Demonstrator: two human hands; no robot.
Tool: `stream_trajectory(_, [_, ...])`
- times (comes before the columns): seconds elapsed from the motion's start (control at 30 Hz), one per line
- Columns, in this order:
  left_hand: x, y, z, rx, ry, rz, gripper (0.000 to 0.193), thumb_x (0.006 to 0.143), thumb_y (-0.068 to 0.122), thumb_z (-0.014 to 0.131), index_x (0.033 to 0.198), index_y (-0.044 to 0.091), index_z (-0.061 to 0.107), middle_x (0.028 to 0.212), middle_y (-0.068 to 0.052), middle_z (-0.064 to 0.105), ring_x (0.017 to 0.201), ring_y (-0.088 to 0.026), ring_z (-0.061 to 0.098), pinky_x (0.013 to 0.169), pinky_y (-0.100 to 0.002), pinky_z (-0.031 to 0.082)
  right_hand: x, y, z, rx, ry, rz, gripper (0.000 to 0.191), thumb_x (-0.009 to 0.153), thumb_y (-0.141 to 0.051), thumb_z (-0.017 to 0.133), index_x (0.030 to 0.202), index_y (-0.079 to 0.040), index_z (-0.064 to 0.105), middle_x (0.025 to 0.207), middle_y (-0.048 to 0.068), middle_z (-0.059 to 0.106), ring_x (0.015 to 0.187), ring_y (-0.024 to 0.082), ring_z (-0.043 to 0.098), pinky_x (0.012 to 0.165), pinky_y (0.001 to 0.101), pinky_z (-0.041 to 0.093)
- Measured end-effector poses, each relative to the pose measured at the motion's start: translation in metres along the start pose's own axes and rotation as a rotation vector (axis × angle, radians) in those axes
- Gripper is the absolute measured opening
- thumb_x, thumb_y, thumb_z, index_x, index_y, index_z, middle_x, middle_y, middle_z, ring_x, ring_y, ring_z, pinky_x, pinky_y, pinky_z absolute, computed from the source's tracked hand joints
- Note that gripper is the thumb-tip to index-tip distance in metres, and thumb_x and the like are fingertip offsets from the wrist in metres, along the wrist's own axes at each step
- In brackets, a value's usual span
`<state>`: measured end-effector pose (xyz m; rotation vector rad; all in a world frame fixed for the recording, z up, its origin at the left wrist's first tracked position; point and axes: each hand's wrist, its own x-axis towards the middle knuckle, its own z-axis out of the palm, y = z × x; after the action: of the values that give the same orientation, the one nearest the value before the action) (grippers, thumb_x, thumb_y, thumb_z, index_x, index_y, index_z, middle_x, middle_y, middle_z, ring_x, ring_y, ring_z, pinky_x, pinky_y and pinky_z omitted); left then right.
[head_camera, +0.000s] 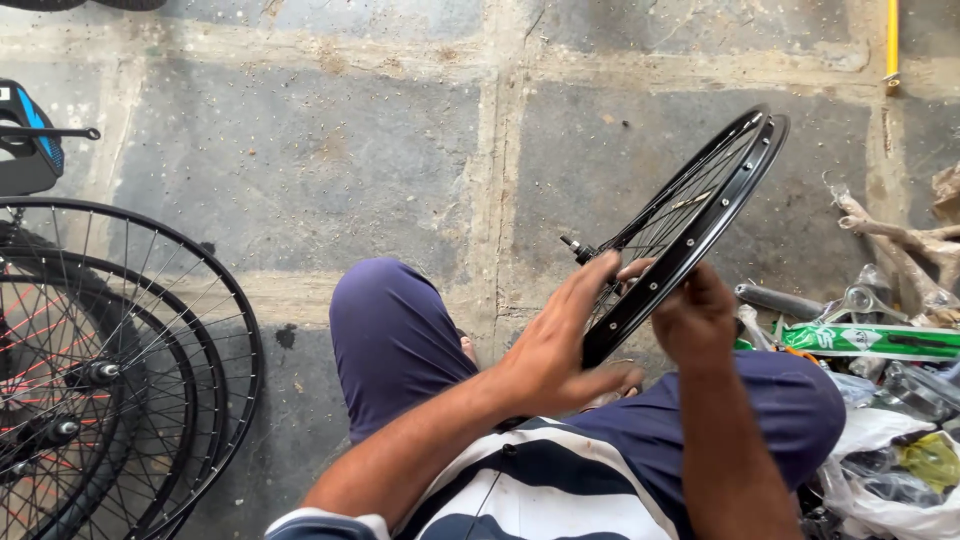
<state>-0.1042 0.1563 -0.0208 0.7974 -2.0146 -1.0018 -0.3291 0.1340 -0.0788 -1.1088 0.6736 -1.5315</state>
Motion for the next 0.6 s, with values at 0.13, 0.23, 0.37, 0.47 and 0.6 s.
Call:
stream_trajectory(0.13, [-0.032, 0.000, -0.011, -0.168, -0.098, 0.099, 0.080, 0.092, 0.012, 0.071, 0.161, 0.009, 0.032, 0.168, -0.024, 0.036, 0.159, -0.039, 0.042, 0.130, -0.046, 0.042, 0.025, -0.005, -0.025, 0.263, -0.116, 0.011, 0.017, 0.104, -0.007, 0.069, 0.119, -0.003, 0.073, 0.114, 0.017, 0.074, 0.110, 0.033, 0.073, 0.095, 0.0433, 0.061])
stream_trajectory(0.23, [-0.022, 0.002, -0.014, -0.312, -0.137, -0.179, 0.081, 0.088, 0.014, 0.061, 0.166, 0.009, 0.035, 0.148, -0.020, 0.060, 0.137, -0.033, 0.065, 0.116, -0.042, 0.053, 0.021, -0.004, -0.025, 0.168, 0.102, -0.176, 0.013, 0.108, 0.000, 0.069, 0.121, -0.002, 0.072, 0.119, 0.016, 0.073, 0.112, 0.027, 0.070, 0.101, 0.0393, 0.058])
stream_trajectory(0.37, [0.025, 0.007, -0.015, -0.173, -0.152, -0.305, 0.085, 0.081, 0.015, 0.064, 0.159, 0.006, 0.033, 0.148, -0.026, 0.052, 0.141, -0.038, 0.051, 0.119, -0.044, 0.042, -0.004, 0.001, -0.012, -0.021, 0.208, -0.397, 0.021, 0.103, 0.001, 0.070, 0.123, -0.007, 0.071, 0.130, 0.013, 0.072, 0.114, 0.020, 0.069, 0.104, 0.0367, 0.059])
stream_trajectory(0.47, [0.040, 0.012, -0.016, -0.034, -0.050, -0.042, 0.094, 0.079, 0.013, 0.067, 0.162, 0.003, 0.026, 0.165, -0.028, 0.035, 0.157, -0.041, 0.033, 0.129, -0.046, 0.031, -0.013, 0.010, -0.001, -0.214, 0.185, -0.238, 0.029, 0.096, 0.004, 0.074, 0.123, -0.003, 0.069, 0.135, 0.013, 0.067, 0.117, 0.020, 0.067, 0.102, 0.0335, 0.056])
stream_trajectory(0.6, [0.033, 0.015, -0.014, -0.063, 0.007, -0.069, 0.104, 0.078, 0.014, 0.067, 0.166, 0.002, 0.013, 0.169, -0.029, 0.027, 0.160, -0.042, 0.029, 0.130, -0.047, 0.028, -0.002, 0.021, 0.007, 0.204, 0.096, -0.141, 0.023, 0.105, -0.001, 0.070, 0.127, 0.001, 0.069, 0.121, 0.018, 0.071, 0.111, 0.027, 0.071, 0.103, 0.0390, 0.058])
